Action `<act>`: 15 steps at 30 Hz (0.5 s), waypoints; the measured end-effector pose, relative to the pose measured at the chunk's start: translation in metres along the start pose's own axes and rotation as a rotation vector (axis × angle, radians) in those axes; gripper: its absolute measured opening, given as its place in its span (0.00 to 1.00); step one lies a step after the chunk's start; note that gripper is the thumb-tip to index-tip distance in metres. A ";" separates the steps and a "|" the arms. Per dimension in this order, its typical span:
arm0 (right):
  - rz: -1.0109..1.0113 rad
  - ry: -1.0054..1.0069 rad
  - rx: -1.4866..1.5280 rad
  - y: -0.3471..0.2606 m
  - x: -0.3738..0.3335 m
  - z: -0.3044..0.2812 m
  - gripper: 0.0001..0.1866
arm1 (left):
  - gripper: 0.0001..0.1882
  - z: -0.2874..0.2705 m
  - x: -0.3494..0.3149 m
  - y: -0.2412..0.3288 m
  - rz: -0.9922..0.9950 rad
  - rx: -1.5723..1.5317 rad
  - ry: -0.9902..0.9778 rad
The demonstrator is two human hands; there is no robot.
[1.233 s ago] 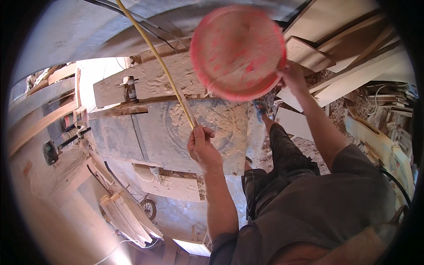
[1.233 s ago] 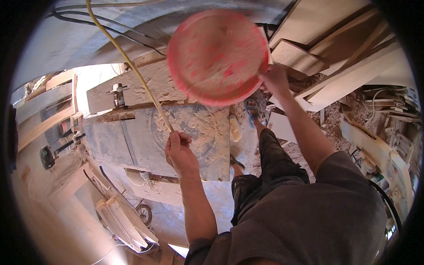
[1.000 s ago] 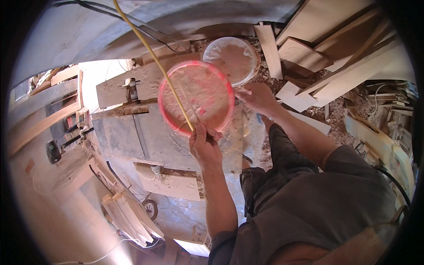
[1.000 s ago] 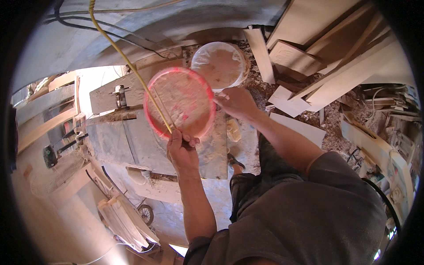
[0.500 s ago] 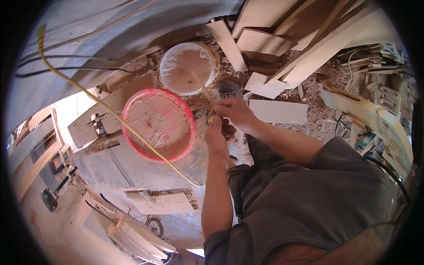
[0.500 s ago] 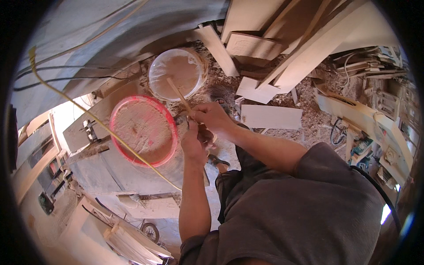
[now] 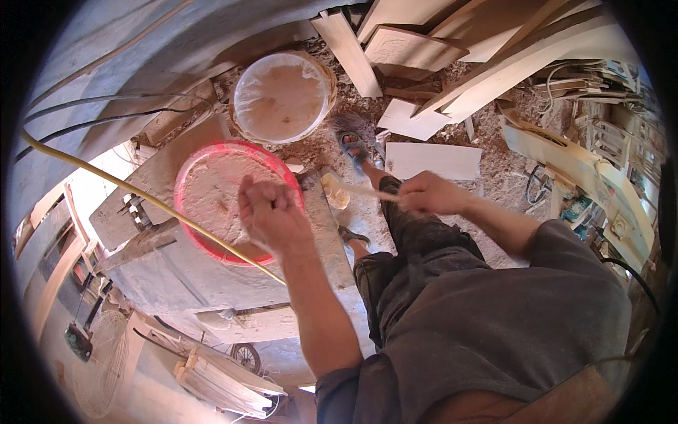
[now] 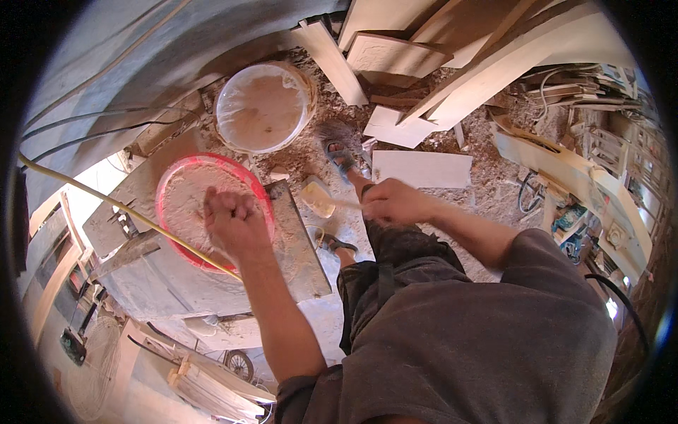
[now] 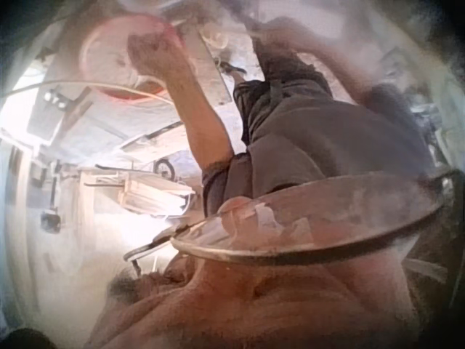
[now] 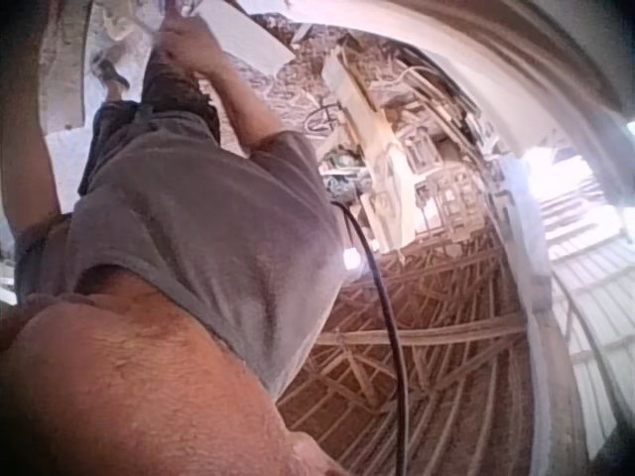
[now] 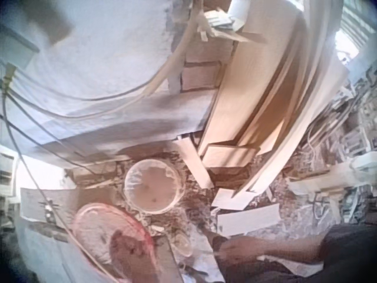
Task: The person picks up a thin wooden strip and places it on a larger wooden board. They use a mallet to tap the strip into a groove on the board. Afterward, they use an angle grinder with a sanding disc to smooth the surface of the strip. Finally, they dip the strip into a bucket of white powder.
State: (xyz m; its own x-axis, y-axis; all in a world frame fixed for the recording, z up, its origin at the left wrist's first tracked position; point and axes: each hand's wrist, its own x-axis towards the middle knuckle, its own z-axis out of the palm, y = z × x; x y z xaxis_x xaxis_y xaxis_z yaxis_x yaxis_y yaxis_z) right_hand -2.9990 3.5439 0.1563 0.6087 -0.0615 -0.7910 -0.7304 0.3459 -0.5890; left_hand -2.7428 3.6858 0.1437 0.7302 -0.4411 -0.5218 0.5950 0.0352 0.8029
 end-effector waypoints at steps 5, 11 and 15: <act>0.124 0.333 -0.380 0.066 0.066 -0.051 0.11 | 0.19 -0.017 -0.088 0.010 -0.016 1.195 -1.067; -0.291 0.537 -0.963 0.047 0.288 -0.087 0.10 | 0.16 -0.043 -0.087 -0.040 0.665 1.314 -0.555; -0.180 0.515 -1.074 -0.004 0.402 -0.065 0.13 | 0.13 -0.091 -0.082 -0.103 0.747 1.449 -0.567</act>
State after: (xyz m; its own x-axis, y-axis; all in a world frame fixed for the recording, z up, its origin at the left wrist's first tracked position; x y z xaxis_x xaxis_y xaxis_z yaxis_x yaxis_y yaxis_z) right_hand -2.7714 3.4574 -0.1701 0.7120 -0.4801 -0.5124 -0.6819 -0.6468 -0.3415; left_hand -2.8339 3.8000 0.0777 0.2960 -0.9543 -0.0424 -0.7860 -0.2685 0.5568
